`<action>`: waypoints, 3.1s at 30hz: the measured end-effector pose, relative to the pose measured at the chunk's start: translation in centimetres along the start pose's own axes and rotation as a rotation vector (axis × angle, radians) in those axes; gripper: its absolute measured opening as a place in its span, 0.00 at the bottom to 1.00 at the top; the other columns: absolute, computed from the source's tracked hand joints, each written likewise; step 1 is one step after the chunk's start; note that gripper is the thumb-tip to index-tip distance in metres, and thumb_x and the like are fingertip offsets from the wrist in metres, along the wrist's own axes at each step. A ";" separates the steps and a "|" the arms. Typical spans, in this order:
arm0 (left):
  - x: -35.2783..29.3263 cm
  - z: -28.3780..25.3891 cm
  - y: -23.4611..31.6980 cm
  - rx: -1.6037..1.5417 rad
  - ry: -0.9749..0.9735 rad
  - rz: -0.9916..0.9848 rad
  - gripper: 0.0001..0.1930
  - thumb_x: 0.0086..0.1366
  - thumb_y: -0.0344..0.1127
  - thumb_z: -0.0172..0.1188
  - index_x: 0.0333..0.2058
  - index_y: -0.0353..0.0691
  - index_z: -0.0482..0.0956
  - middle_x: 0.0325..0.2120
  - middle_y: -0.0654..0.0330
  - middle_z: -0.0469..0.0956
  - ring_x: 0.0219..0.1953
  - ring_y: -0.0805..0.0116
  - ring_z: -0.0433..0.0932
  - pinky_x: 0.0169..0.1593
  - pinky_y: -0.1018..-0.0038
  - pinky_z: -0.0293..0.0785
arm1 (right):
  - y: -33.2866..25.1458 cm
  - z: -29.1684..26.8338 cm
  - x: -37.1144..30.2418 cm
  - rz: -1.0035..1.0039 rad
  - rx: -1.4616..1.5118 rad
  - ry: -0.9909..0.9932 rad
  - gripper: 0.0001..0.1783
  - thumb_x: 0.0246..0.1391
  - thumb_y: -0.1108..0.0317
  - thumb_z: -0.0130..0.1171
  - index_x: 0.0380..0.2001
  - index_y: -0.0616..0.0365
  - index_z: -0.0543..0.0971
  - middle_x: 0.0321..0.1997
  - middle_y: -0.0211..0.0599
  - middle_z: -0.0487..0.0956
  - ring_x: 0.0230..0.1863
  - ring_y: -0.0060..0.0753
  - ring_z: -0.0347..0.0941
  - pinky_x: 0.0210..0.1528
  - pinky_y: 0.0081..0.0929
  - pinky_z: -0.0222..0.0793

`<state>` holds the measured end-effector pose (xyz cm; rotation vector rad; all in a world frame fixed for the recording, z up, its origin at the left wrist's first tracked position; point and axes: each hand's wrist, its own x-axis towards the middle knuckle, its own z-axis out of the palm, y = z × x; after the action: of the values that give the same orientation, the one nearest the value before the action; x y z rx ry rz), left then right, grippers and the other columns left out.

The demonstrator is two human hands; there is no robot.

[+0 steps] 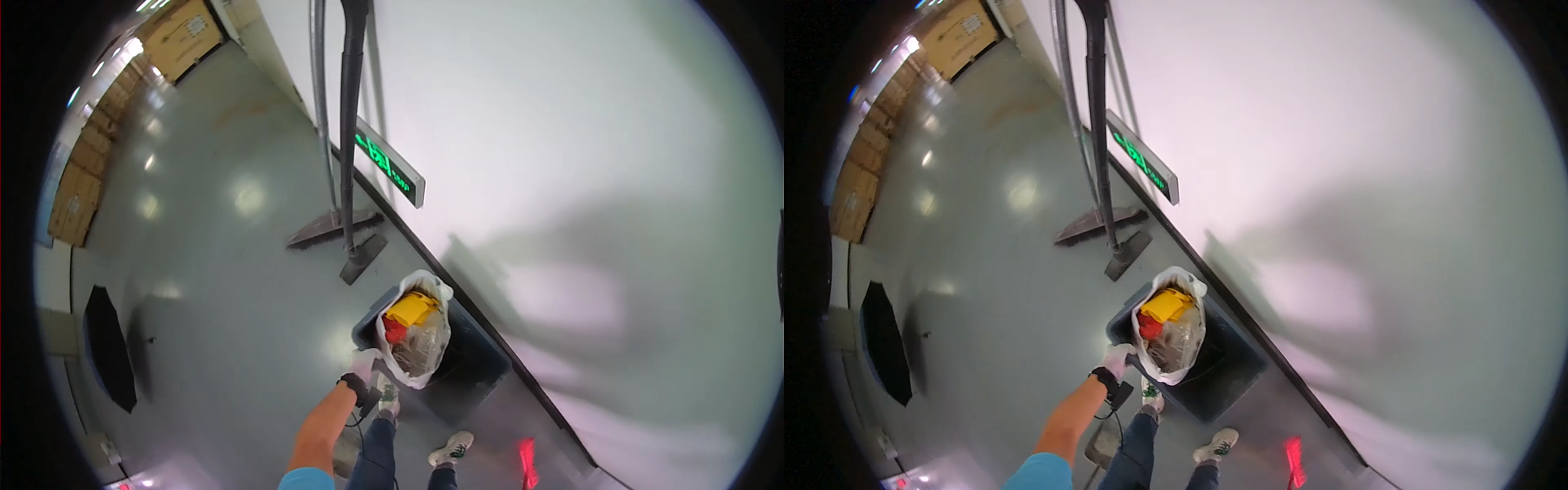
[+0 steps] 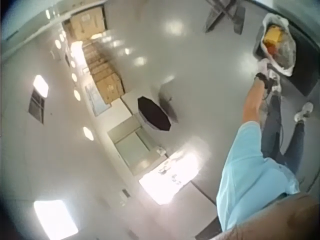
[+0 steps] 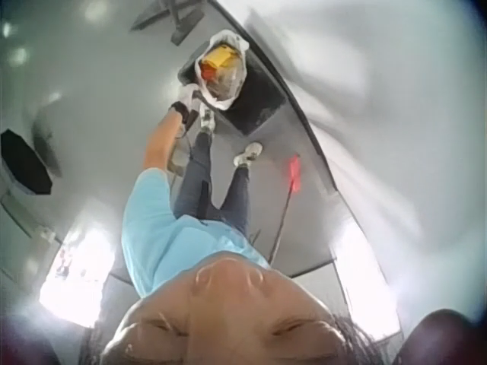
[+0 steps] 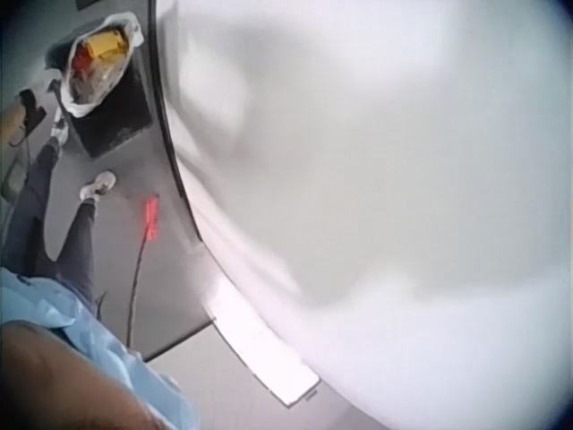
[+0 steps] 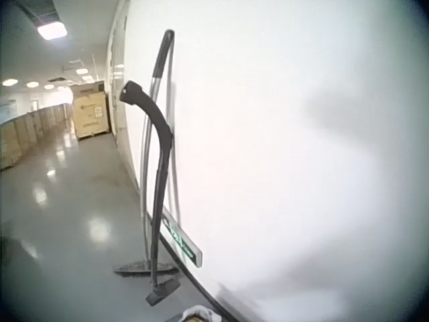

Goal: The person sweeps debris into a dustpan using a broom and then deposits the collected material into a trash bin.

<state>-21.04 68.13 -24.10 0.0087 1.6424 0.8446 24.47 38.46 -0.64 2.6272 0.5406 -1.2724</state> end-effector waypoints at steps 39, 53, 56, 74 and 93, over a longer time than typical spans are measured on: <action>-23.2 -15.6 -16.6 -0.280 0.043 0.101 0.22 0.59 0.44 0.48 0.48 0.37 0.59 0.42 0.55 0.67 0.43 0.61 0.67 0.44 0.68 0.65 | 30.2 -11.6 -12.5 -0.326 -0.739 0.229 0.15 0.39 0.62 0.56 0.33 0.55 0.75 0.19 0.43 0.74 0.24 0.43 0.73 0.28 0.37 0.68; -41.1 -17.9 -37.0 -0.262 -0.034 -0.167 0.27 0.59 0.44 0.46 0.53 0.38 0.53 0.50 0.50 0.60 0.49 0.55 0.63 0.46 0.64 0.63 | 27.7 -13.1 1.7 -0.487 -0.681 0.108 0.21 0.50 0.55 0.44 0.48 0.46 0.63 0.27 0.45 0.75 0.31 0.48 0.72 0.35 0.42 0.66; -40.9 -19.2 -38.3 -0.209 -0.067 -0.164 0.28 0.59 0.45 0.44 0.55 0.39 0.49 0.51 0.51 0.58 0.50 0.54 0.62 0.48 0.62 0.63 | 33.5 -11.0 -0.3 -0.382 -0.526 0.062 0.21 0.51 0.54 0.43 0.49 0.44 0.63 0.28 0.47 0.75 0.31 0.50 0.71 0.35 0.43 0.64; -45.2 -27.7 -41.0 -0.100 -0.181 -0.146 0.28 0.59 0.44 0.45 0.54 0.37 0.51 0.48 0.53 0.62 0.50 0.57 0.62 0.46 0.65 0.64 | 38.1 -1.7 -6.9 -0.583 -0.461 0.279 0.21 0.51 0.54 0.41 0.49 0.45 0.63 0.27 0.44 0.76 0.31 0.48 0.72 0.33 0.44 0.66; -46.1 -32.8 -43.5 0.225 -0.284 -0.203 0.19 0.58 0.38 0.43 0.46 0.36 0.61 0.44 0.54 0.66 0.41 0.57 0.70 0.39 0.67 0.68 | 56.2 3.7 -21.3 -0.179 -0.252 0.304 0.20 0.50 0.55 0.42 0.46 0.46 0.67 0.28 0.44 0.76 0.33 0.46 0.73 0.37 0.41 0.66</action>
<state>-17.67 -1.17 -7.29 0.1123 1.4331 0.4773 31.80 -19.54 13.59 2.6117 0.9350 -0.7813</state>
